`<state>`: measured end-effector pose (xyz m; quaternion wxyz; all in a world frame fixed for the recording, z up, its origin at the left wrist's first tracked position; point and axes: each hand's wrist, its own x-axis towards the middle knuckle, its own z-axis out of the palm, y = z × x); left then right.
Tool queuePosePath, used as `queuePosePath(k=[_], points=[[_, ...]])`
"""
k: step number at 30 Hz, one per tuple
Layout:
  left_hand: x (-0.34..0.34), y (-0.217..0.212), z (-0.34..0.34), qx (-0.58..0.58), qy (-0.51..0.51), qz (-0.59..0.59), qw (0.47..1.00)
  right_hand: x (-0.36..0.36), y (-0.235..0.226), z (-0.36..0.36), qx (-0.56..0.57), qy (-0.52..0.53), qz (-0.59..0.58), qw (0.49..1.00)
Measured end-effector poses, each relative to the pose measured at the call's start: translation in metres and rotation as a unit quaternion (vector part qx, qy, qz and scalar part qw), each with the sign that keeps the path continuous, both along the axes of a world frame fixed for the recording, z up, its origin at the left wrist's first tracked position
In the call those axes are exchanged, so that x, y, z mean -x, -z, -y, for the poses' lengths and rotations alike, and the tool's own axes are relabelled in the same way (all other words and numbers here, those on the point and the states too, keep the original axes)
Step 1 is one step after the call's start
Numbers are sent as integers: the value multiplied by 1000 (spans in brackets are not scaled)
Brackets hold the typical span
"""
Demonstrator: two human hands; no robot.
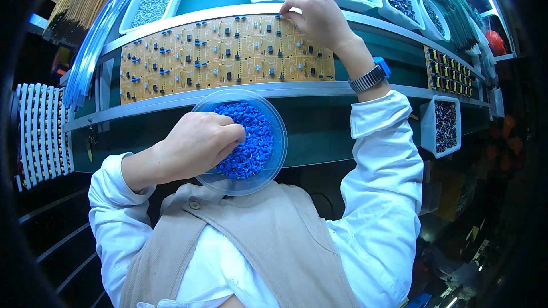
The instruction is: Sorting and placing small electronic components into a tube and onto a board at an assembly station.
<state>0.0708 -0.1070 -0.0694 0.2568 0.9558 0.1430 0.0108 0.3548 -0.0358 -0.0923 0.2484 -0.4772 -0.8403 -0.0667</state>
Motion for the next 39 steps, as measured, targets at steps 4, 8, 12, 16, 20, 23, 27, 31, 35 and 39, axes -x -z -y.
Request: queuePosePath(k=[4, 8, 12, 16, 20, 23, 27, 31, 35, 39], points=[[4, -2, -7, 12, -1, 50, 999, 7, -4, 3, -9, 9, 59, 998], [3, -18, -16, -14, -29, 40, 999, 26, -11, 5, -21, 59, 172, 983], [-4, -25, -30, -20, -25, 81, 996, 17, -10, 7, -48, 79, 138, 986], [-12, -40, -54, 43, -91, 119, 988, 30, -21, 30, 23, -2, 50, 998], [-51, -45, -101, -72, -107, 205, 970, 88, -41, 90, 185, -168, -41, 967], [-113, -41, -119, -37, -138, 172, 975, 134, -20, 117, 316, -215, 77, 921], [-160, -10, -124, -86, -181, 130, 971, 141, 5, 119, 312, -236, 34, 920], [-177, 3, -128, -78, -206, 113, 969, 143, 9, 118, 243, -256, -22, 935], [-184, 10, -131, -62, -206, 115, 970, 142, 7, 118, 229, -259, -44, 937], [-186, 11, -134, -64, -200, 116, 971, 141, 6, 119, 232, -256, -62, 936]])
